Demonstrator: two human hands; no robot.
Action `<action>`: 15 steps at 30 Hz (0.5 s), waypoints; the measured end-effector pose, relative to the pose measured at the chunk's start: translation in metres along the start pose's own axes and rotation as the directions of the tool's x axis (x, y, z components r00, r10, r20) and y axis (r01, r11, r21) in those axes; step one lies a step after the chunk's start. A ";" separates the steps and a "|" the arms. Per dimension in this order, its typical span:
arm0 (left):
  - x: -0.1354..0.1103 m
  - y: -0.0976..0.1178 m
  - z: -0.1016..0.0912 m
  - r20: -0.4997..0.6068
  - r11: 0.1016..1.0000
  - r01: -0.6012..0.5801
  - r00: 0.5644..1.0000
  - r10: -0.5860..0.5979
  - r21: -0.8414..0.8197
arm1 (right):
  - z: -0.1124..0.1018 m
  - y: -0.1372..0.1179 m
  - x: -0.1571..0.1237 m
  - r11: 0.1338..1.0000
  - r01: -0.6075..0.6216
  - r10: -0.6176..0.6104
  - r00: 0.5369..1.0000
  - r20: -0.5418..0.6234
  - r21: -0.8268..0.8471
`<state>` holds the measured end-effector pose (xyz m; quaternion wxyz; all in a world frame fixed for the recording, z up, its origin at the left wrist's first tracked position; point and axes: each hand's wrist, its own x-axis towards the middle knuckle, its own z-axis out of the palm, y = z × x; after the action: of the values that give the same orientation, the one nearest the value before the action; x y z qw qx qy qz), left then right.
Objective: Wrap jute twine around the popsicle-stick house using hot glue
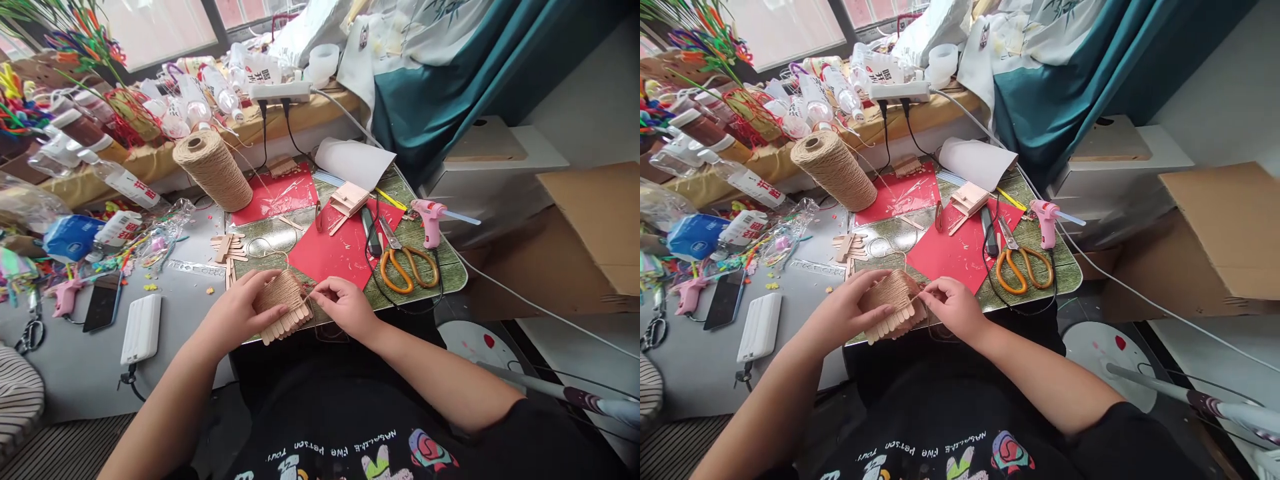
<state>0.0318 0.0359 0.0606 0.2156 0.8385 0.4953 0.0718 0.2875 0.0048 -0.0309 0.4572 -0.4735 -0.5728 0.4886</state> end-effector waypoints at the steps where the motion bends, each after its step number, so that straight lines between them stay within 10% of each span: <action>1: -0.004 0.004 0.002 -0.007 0.999 0.044 0.999 -0.044 0.021 | -0.001 0.001 0.004 1.000 -0.004 0.004 1.000 0.003 -0.002; 15: -0.022 0.017 0.012 -0.012 0.905 0.418 0.908 -0.420 -0.081 | -0.003 -0.002 0.040 0.999 -0.030 0.031 0.995 0.094 -0.012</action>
<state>0.0385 0.0066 0.0589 0.2505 0.7027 0.6636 0.0548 0.2845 0.0445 -0.0266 0.4196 -0.4611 -0.5889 0.5143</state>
